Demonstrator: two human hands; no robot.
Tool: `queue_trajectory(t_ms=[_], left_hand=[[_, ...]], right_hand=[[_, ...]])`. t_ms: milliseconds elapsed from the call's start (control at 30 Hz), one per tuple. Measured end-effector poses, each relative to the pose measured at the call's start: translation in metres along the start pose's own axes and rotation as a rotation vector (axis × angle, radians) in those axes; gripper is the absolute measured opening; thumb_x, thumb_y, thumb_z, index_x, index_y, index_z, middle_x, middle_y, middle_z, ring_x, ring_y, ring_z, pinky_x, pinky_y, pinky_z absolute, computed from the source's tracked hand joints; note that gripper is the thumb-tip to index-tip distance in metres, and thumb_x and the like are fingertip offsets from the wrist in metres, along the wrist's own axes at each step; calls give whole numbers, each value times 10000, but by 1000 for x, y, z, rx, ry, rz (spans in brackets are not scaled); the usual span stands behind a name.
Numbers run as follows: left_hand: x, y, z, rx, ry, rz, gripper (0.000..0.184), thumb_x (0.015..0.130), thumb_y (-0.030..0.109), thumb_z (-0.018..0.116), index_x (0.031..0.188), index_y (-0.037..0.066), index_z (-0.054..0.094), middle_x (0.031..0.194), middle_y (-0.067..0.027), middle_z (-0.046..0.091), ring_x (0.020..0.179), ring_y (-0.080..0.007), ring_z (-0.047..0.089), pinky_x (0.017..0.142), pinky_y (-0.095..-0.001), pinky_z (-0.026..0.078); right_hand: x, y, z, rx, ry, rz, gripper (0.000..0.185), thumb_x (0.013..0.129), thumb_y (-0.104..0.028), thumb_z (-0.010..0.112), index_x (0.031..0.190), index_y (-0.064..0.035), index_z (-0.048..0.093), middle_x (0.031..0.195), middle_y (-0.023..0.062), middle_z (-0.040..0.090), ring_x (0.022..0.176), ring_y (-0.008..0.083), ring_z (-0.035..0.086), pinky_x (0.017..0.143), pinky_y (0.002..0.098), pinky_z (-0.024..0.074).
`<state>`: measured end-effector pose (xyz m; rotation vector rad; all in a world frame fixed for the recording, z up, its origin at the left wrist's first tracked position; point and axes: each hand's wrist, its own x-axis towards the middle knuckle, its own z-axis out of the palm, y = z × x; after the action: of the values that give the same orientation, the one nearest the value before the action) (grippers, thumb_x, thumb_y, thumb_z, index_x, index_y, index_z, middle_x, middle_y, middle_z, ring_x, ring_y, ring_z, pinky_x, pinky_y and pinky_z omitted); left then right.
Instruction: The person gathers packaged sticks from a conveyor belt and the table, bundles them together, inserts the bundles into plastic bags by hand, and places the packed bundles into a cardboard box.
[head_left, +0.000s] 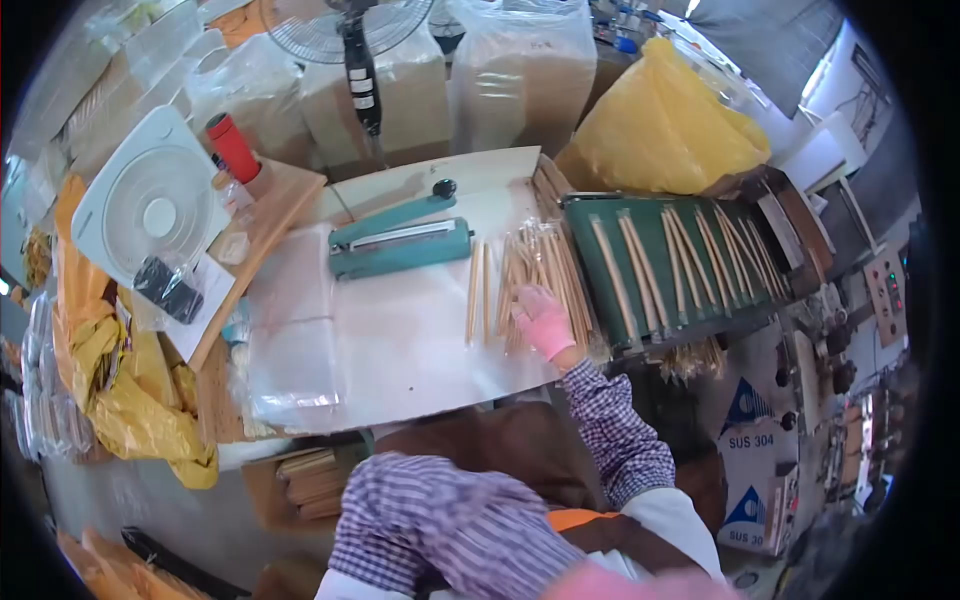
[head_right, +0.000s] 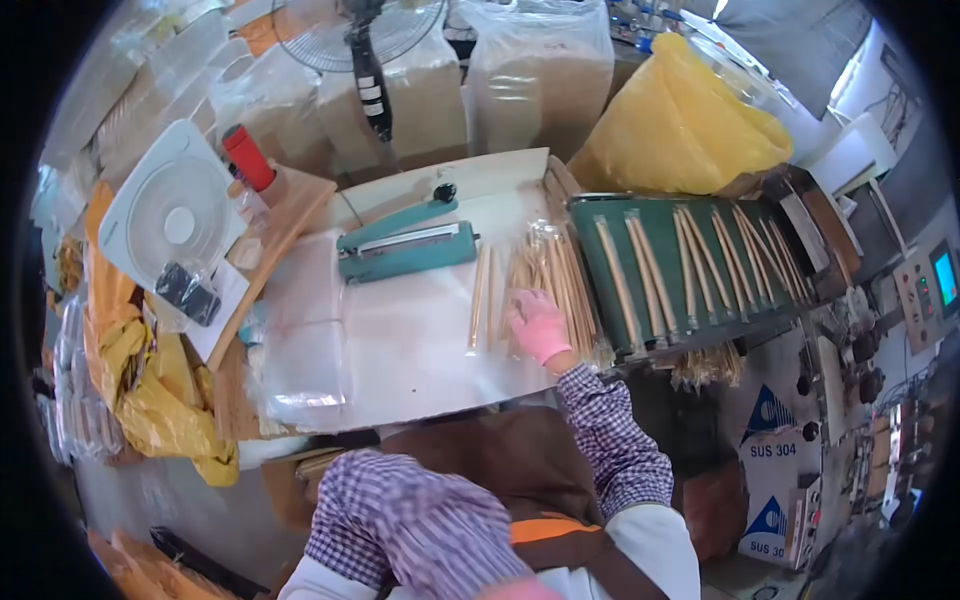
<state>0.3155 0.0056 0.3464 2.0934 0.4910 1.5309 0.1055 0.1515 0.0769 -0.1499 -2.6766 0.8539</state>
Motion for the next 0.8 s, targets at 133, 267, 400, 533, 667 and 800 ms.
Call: queue_trajectory(t_ms=[133,267,400,533,667,800], left_hand=[[-158,-53,-138,-34,862,-602,325,839,173,591,1106,-11,574,1067,-135,599,1007,-249,561,828,-346,467],[-427,-160,-276,1373,1079,-1328,529,759,282,697,1148,-26,514,1042,-158,584,1017,-291,537,865,-381,444],[-469,-188,-307,1173,1273,-1227,596,755,366,690,1165,-19,492,1074,-174,552,1012,-325,508,886,-411,417],[-428,-222,-264,1121,1123,-1195,758,780,432,659,1303,-38,377,1251,-228,468,1147,-375,447,998,-429,340],[-411,-215,-169,1139,1269,-1374,831,806,440,619,1389,-30,257,1351,-282,352,1262,-417,316,1068,-454,232],[-411,-104,-142,902,1594,-1318,836,793,445,631,1430,72,238,1384,-276,316,1286,-422,284,1082,-441,219]], right_hand=[[13,22,-11,-179,17,373,895,700,-353,717,1370,-3,238,1374,259,317,1239,417,337,1006,449,331],[44,43,-12,-333,-74,742,1253,582,-523,758,1447,-24,1,1428,305,204,1334,408,226,1097,422,211],[55,101,15,-85,62,574,1144,608,-495,769,1423,19,151,1397,276,305,1312,371,300,1085,395,242],[54,93,18,251,-138,564,999,636,-467,733,1356,54,278,1264,259,468,1178,338,476,984,390,392],[16,-27,46,-72,-254,383,930,668,-473,670,1349,35,290,1203,264,506,1102,358,525,966,407,406],[6,-72,75,225,-518,357,829,673,-456,649,1294,23,382,1161,240,548,1068,380,540,922,415,440]])
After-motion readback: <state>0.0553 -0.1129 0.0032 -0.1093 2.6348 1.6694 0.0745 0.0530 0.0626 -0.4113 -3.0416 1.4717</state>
